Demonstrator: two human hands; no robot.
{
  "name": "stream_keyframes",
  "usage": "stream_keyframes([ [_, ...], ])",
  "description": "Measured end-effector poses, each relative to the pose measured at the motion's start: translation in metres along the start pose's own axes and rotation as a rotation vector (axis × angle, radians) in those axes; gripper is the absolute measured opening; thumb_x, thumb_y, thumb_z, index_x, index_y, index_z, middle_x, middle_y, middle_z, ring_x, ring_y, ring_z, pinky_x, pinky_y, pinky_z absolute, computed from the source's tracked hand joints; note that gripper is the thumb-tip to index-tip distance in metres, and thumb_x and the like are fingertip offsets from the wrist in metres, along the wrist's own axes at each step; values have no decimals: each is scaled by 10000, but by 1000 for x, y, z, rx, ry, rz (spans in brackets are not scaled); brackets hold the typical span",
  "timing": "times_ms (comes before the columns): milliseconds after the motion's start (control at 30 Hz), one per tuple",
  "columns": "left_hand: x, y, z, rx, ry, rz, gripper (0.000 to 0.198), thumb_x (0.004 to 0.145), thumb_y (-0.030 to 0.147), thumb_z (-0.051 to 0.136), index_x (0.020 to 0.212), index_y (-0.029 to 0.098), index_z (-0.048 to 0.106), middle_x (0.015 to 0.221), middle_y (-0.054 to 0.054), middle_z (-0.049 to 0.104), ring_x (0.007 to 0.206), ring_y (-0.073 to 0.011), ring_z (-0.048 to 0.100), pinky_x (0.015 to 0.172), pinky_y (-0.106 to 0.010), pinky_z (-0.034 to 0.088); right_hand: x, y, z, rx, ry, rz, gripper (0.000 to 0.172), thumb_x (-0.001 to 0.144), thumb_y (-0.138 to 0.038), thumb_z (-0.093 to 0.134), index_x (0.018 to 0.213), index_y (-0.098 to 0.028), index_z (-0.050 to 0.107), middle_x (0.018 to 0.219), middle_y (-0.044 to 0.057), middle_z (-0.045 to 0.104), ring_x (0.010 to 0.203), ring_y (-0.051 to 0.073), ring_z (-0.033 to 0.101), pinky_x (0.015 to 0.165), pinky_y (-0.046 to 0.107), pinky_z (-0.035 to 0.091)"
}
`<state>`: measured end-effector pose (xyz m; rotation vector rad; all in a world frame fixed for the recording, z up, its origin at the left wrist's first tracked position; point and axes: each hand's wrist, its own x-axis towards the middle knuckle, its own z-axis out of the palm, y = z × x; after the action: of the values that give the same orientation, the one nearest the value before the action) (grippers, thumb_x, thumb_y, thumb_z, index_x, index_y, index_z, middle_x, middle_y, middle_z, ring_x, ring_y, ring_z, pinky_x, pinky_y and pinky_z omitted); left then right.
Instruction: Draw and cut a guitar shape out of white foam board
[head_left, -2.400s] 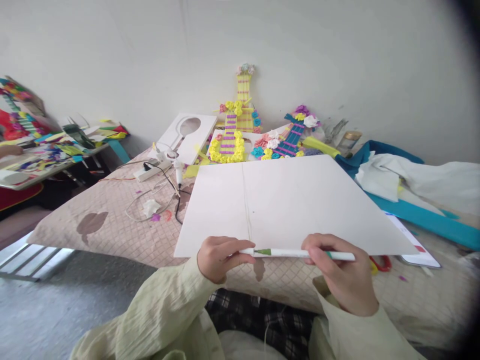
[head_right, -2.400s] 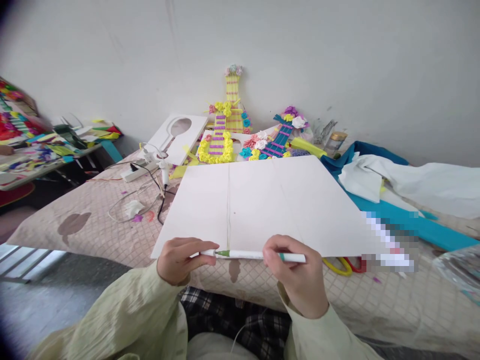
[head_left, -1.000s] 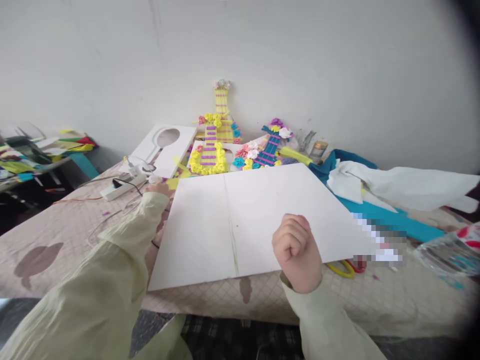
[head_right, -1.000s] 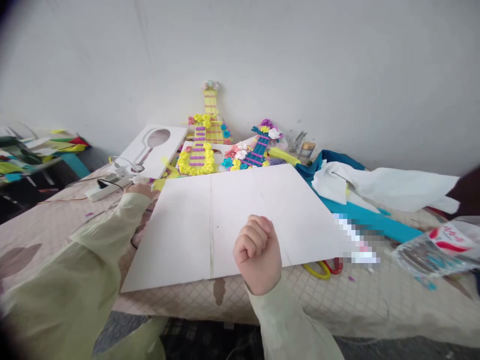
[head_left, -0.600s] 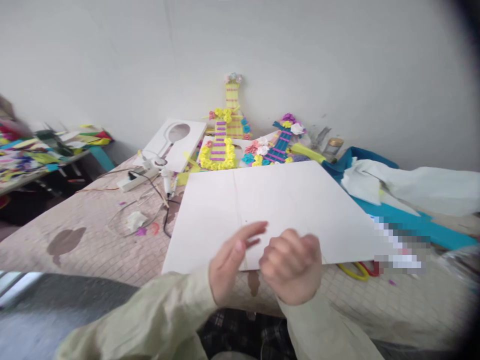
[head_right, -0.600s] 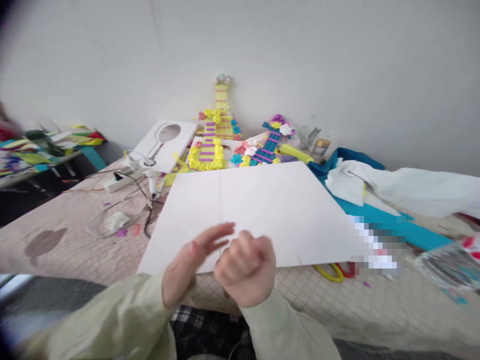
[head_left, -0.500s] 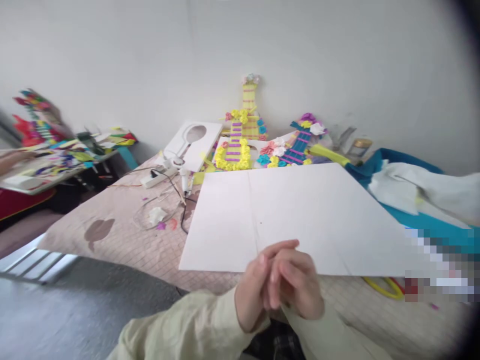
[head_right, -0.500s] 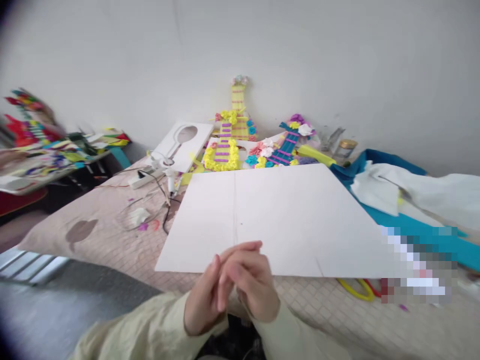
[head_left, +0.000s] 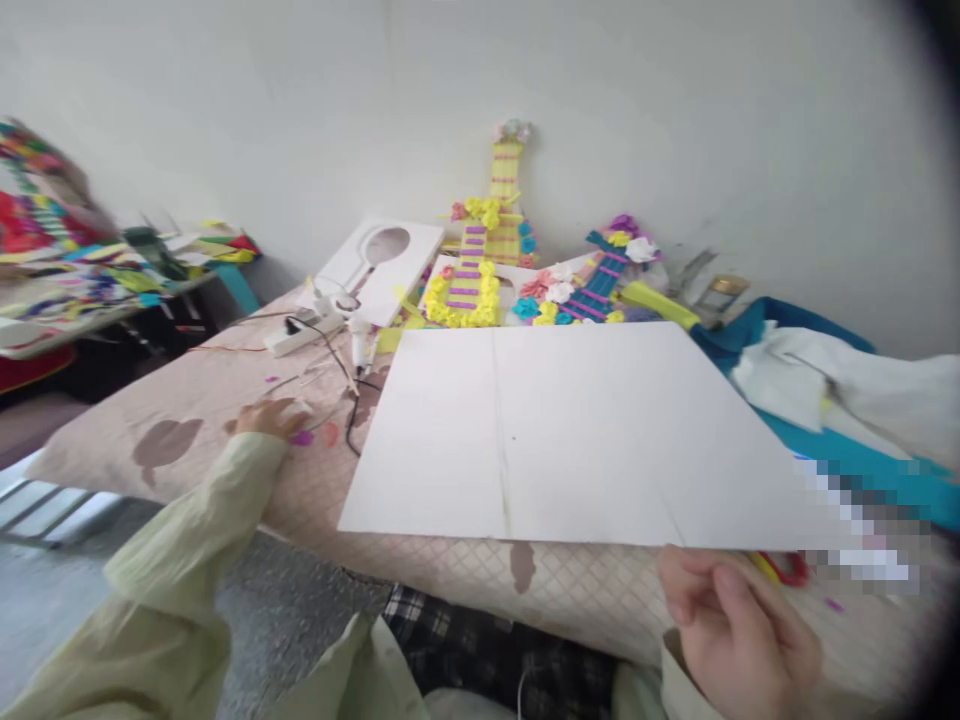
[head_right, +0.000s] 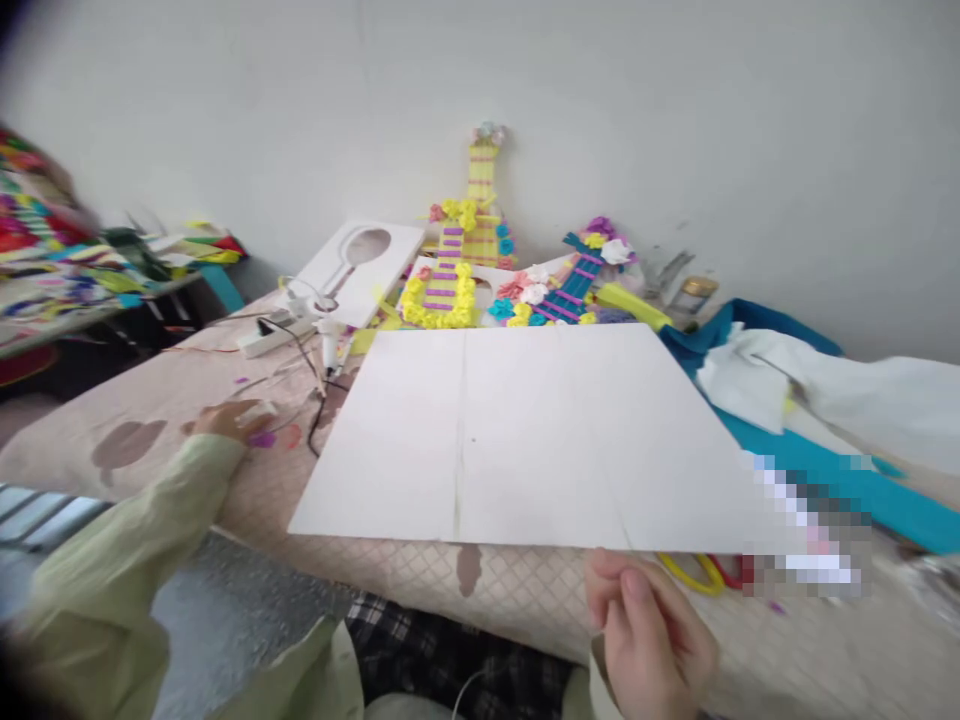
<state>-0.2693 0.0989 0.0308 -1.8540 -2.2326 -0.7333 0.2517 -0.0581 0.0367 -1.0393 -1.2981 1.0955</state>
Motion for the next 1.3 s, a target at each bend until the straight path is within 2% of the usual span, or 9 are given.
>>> stream_keyframes([
  [133,-18,28,-13,-26,252,129,218,757,423,482,828,267,617,775,15,632,874,-243,572,850,-461,418,-10,-3,33,-75,384,-135,158,822,-271,472,835,-303,626,495,-7,482,457,155,443,456,316,388],
  [233,-69,104,-30,-251,87,428,269,748,392,517,986,293,593,916,11,641,799,-199,597,733,-336,494,-8,-4,62,-318,155,-194,204,815,-215,491,966,-266,618,828,49,611,729,181,566,633,325,485],
  [333,-135,192,-35,-539,-85,641,243,770,243,499,1003,259,569,825,-3,663,705,-142,620,641,-222,515,-2,-3,80,-516,-152,-355,420,813,-270,509,1229,-235,462,1156,109,504,1004,219,506,807,359,469],
  [500,-187,267,-23,-828,-286,627,190,716,122,499,879,198,562,730,-23,662,627,-126,616,566,-191,509,-3,-6,72,-628,-207,-358,308,804,-252,530,1109,-209,555,1034,92,575,935,183,552,787,290,494],
  [733,-172,259,-20,-945,-546,655,465,704,233,566,1157,211,463,948,-56,642,814,-155,611,721,-235,518,18,-34,24,-882,-403,-293,247,824,-224,490,1054,-231,582,911,48,634,811,171,589,720,305,492],
  [900,-141,209,13,-523,-168,721,445,765,214,500,1205,195,436,1101,-95,591,1037,-226,537,869,-367,465,112,-33,-18,-1102,-336,-312,230,804,-144,440,956,-222,594,929,28,608,815,151,566,744,281,436],
  [1100,-134,174,49,-392,-107,761,472,789,190,457,1255,190,382,1242,-108,492,1143,-248,456,915,-415,440,212,2,-25,-1349,-300,-220,193,758,-123,485,856,-143,650,886,71,577,766,158,552,735,273,399],
  [1200,-137,175,50,-387,-96,774,485,788,187,459,1265,189,370,1255,-113,478,1148,-250,450,916,-410,441,210,13,-28,-1362,-372,-182,200,757,-107,489,831,-139,671,863,79,592,789,175,561,735,283,400],
  [1300,-137,177,47,-376,-83,799,501,775,186,479,1265,175,375,1239,-122,489,1126,-254,472,904,-398,454,164,9,-34,-1354,-470,-158,210,766,-107,487,829,-171,678,843,59,601,758,163,567,712,278,412],
])
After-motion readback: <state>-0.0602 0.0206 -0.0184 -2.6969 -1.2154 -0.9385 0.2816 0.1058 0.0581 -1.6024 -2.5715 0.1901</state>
